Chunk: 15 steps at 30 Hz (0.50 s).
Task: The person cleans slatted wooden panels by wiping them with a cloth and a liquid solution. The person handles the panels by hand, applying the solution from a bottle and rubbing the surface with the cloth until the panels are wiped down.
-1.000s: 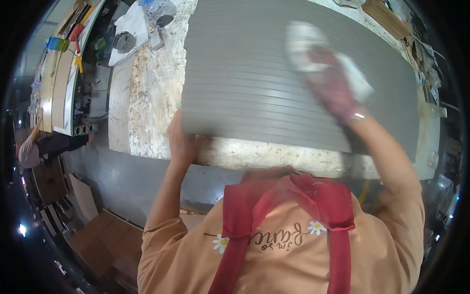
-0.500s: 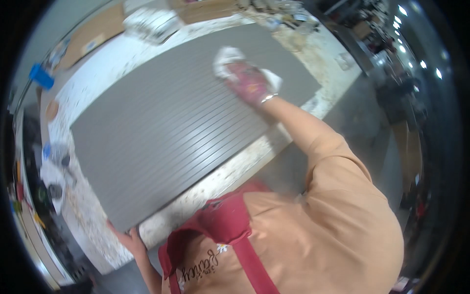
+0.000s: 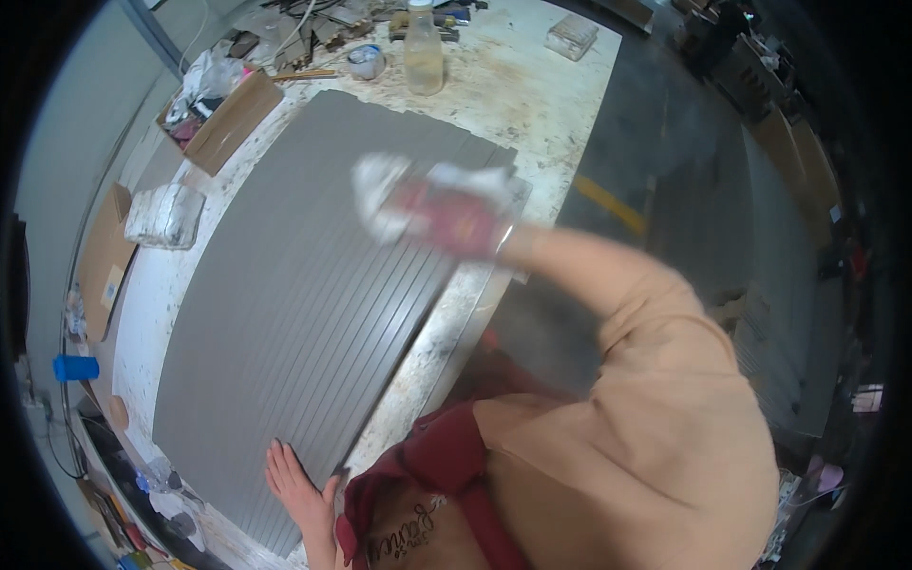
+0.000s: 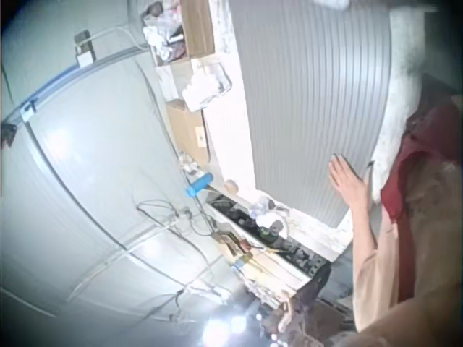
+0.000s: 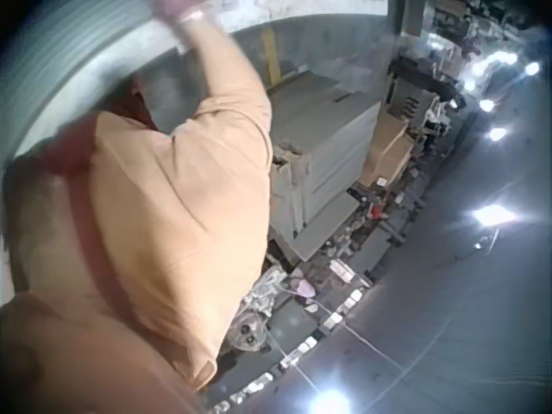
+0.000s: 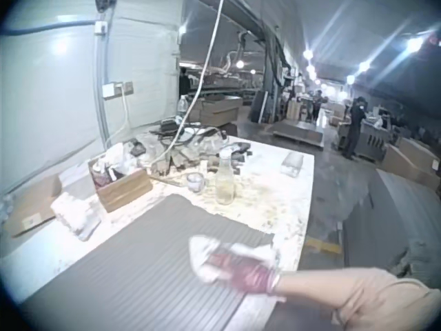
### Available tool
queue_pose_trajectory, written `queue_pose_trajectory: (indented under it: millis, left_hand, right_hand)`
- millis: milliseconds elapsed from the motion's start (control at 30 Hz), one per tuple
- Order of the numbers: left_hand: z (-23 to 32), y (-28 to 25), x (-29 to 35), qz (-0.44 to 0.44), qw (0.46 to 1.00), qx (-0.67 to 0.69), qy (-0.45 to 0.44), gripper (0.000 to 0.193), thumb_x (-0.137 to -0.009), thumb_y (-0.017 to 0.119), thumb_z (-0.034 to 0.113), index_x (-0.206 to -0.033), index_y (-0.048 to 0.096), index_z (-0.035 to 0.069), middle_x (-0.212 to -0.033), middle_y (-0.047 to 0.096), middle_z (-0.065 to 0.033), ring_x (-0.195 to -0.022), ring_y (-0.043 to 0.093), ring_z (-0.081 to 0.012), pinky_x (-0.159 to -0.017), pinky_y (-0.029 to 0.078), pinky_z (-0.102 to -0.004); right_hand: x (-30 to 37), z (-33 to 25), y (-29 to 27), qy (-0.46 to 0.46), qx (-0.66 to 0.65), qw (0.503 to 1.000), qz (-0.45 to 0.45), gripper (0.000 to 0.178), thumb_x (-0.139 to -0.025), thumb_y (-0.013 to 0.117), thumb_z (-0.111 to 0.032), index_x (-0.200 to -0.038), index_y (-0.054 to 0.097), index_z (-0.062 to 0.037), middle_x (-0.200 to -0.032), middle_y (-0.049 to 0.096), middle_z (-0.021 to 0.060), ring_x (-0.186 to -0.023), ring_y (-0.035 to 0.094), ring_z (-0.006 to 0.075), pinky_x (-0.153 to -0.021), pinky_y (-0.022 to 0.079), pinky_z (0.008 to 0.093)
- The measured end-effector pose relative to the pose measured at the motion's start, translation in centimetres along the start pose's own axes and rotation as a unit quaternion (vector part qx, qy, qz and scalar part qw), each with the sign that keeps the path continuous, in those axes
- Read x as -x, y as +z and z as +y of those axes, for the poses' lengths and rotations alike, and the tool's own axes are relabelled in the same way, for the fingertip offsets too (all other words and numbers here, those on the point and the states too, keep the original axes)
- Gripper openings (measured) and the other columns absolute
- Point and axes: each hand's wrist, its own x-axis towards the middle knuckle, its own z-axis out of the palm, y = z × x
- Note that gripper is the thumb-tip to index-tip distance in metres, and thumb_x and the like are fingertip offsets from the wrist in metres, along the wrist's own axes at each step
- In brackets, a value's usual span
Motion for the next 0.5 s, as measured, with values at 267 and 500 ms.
queue_pose_trajectory:
  millis: [267,500]
  left_hand:
    - [0.4,-0.2,-0.8,-0.006,1.0,0.002,-0.019,0.099,-0.082,0.046,0.071,-0.142,0.031,-0.006,-0.149,0.03,-0.0242,-0.14,0.022,-0.0423,-0.113,0.013,-0.0548]
    - [2.9,-5.8,-2.9,-0.041,0.977,0.169,-0.126,0.056,-0.086,0.064,0.03,-0.133,0.049,0.002,-0.142,0.045,-0.0207,-0.131,0.041,-0.0405,-0.107,0.034,-0.0465]
  right_hand:
    - [7.2,27.6,-11.0,0.371,-0.602,0.601,0.372,0.051,-0.096,0.047,-0.042,-0.126,0.055,-0.0009,-0.12,0.062,0.0149,-0.108,0.062,0.0304,-0.1,0.046,0.042]
    - [-4.4,21.9,-22.9,0.212,-0.551,0.745,0.31,0.035,-0.089,0.063,-0.02,-0.12,0.059,-0.0054,-0.114,0.065,0.0065,-0.102,0.063,0.0254,-0.087,0.052,0.04]
